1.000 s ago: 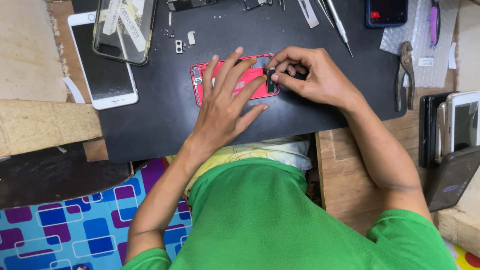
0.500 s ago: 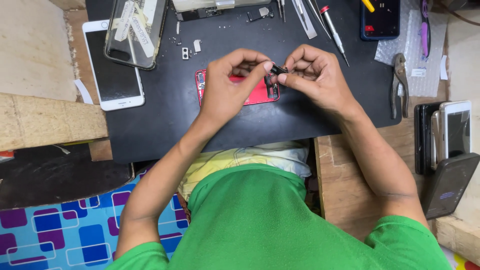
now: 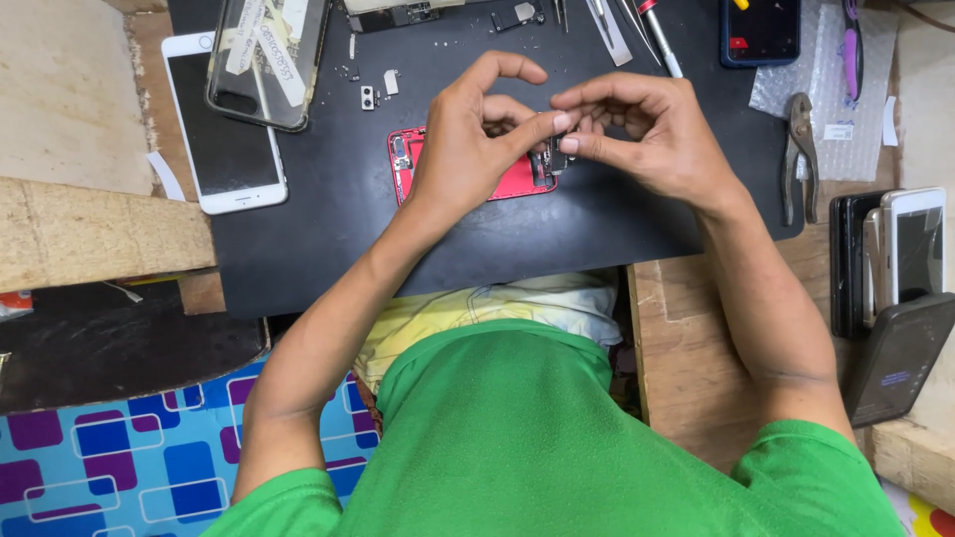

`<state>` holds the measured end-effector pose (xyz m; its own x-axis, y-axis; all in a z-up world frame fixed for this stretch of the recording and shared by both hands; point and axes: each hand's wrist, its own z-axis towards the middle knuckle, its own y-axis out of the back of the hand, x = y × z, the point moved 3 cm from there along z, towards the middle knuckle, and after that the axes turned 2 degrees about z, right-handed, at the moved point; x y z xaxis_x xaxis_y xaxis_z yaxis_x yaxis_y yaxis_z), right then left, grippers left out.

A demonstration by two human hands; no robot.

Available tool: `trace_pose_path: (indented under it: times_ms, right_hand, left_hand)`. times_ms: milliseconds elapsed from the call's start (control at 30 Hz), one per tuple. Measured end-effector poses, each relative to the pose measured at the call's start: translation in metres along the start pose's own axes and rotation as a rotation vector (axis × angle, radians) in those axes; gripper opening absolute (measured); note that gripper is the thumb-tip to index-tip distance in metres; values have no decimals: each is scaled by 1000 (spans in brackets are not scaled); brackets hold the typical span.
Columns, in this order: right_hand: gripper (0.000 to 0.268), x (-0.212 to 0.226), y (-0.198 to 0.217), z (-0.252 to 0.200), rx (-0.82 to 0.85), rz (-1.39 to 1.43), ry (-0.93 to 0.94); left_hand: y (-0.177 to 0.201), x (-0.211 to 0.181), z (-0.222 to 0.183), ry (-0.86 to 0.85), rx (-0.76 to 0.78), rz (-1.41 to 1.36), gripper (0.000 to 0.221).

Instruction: The person is reinstalling internal components into a mobile phone chassis and securing them with small screws using a precision screwdriver.

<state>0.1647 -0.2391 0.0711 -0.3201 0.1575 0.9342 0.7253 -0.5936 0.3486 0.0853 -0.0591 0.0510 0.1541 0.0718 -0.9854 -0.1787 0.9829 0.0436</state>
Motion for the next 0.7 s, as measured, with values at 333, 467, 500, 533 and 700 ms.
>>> trace_pose_path:
  times_ms: [333,467,500,533,700]
  right_hand:
    - [12,-26,20,3,-123,-51,-120]
    - [20,-27,7,6,-14,35,-152]
    - [19,-27,4,6,0,43,-153]
    - [19,-26,2,7,0,43,-153]
    - [15,-29,0,8,15,14,-170]
  left_hand:
    - [17,9,-13,-416,2,623,22]
    - [18,23,-17,-547,44,892,15]
    - [16,24,-16,-601,56,921,15]
    - [17,25,-15,-601,56,920,15]
    - [14,23,-14,-683,64,975,14]
